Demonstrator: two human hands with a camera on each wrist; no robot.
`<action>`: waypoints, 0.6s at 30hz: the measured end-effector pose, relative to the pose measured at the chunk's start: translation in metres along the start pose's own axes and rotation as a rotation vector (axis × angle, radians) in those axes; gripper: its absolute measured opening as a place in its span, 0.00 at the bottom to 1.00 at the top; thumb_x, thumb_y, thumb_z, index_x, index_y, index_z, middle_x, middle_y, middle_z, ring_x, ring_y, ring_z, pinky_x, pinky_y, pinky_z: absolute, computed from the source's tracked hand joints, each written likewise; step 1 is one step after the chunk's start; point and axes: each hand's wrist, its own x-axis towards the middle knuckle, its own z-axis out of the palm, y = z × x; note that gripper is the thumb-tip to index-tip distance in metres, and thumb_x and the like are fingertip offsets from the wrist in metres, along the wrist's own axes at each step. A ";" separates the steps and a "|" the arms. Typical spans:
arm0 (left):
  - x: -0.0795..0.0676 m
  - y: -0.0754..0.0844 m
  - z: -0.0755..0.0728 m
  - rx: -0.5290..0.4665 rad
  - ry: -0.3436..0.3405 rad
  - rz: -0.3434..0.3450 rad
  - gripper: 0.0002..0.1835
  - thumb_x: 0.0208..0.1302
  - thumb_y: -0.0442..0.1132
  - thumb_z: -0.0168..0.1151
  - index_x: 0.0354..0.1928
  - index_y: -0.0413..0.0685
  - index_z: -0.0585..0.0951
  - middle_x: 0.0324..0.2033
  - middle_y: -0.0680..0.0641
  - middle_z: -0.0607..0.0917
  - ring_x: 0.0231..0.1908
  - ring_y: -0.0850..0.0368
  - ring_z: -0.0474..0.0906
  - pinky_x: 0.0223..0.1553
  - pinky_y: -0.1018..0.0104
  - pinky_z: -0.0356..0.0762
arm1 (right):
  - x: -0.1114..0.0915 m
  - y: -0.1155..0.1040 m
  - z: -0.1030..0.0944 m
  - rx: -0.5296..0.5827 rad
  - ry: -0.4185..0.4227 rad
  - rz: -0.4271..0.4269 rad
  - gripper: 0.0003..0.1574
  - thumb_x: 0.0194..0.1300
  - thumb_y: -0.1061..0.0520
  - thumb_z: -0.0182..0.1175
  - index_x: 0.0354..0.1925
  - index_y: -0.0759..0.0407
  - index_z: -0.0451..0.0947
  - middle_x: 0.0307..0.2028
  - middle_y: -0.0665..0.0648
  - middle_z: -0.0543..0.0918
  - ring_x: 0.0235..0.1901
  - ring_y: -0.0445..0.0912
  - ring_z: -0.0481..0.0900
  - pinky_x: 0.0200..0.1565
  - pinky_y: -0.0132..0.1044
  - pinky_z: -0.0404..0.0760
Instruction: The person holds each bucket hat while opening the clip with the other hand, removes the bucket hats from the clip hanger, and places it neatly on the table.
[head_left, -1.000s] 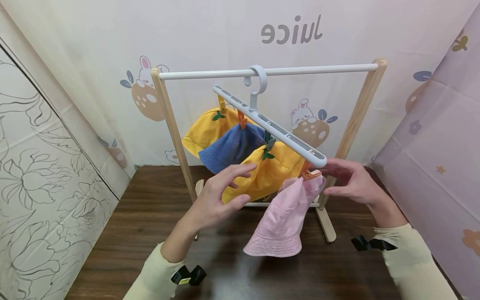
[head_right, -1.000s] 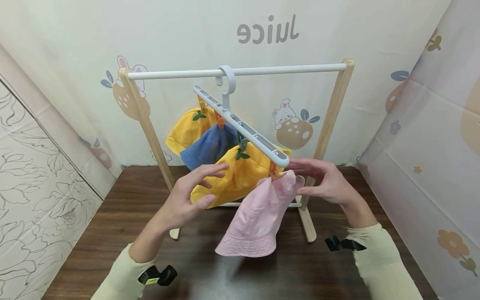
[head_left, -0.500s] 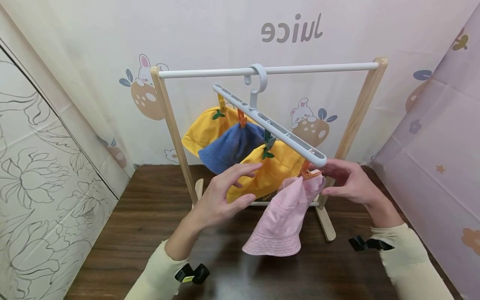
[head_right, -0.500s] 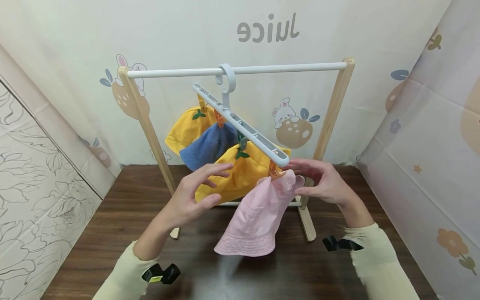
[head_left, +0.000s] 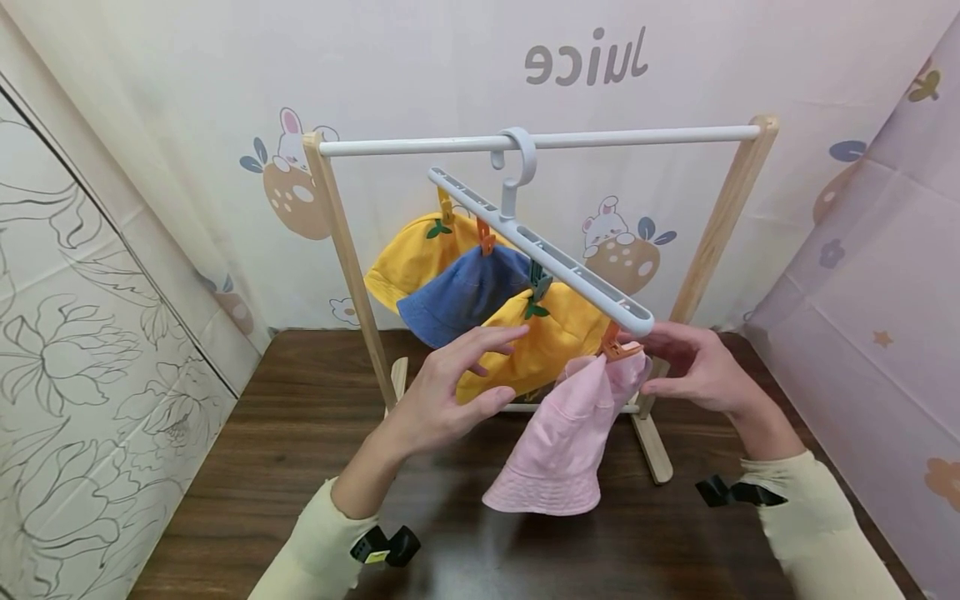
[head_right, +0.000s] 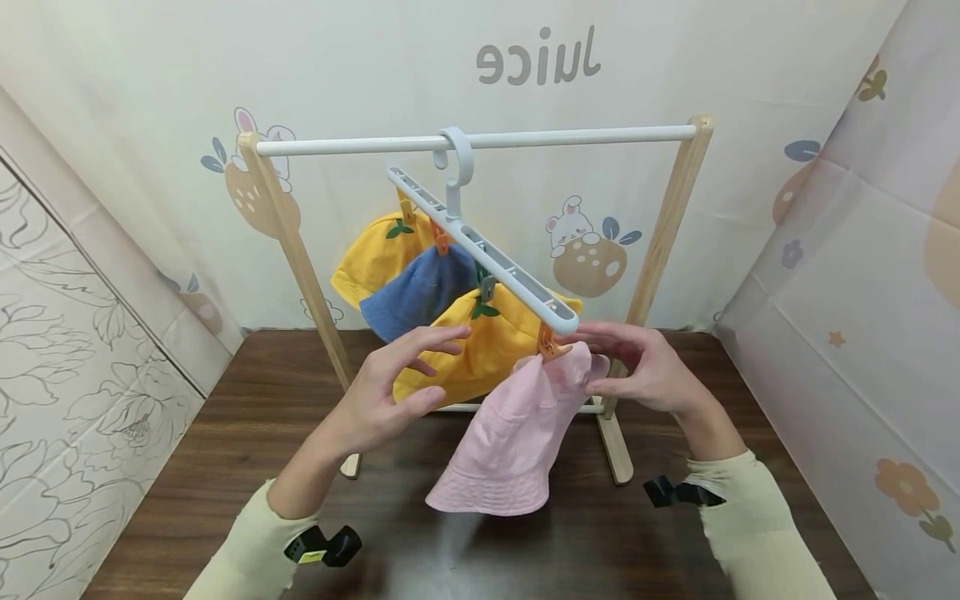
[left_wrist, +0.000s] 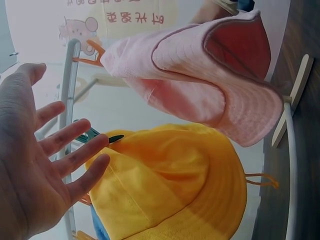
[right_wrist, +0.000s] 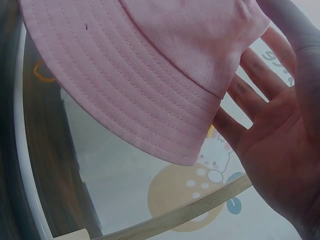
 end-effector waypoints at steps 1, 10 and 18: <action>0.000 0.001 0.000 -0.001 -0.001 -0.001 0.34 0.80 0.57 0.63 0.78 0.48 0.78 0.70 0.41 0.87 0.65 0.43 0.86 0.55 0.53 0.91 | 0.000 0.000 0.000 -0.003 0.000 -0.002 0.55 0.50 0.84 0.76 0.76 0.67 0.78 0.68 0.45 0.91 0.69 0.35 0.87 0.67 0.25 0.84; 0.006 0.008 0.000 -0.024 -0.008 0.030 0.32 0.76 0.45 0.68 0.79 0.48 0.78 0.74 0.41 0.85 0.64 0.45 0.86 0.55 0.50 0.92 | -0.002 -0.003 0.002 -0.031 0.017 0.024 0.54 0.50 0.83 0.78 0.74 0.62 0.80 0.65 0.42 0.91 0.66 0.33 0.89 0.64 0.24 0.86; 0.010 0.011 0.003 -0.023 -0.009 0.021 0.34 0.71 0.39 0.71 0.79 0.46 0.78 0.75 0.43 0.84 0.63 0.40 0.88 0.52 0.58 0.91 | -0.003 -0.004 0.006 -0.035 0.022 0.021 0.48 0.52 0.82 0.78 0.72 0.68 0.81 0.65 0.43 0.92 0.63 0.33 0.90 0.42 0.22 0.88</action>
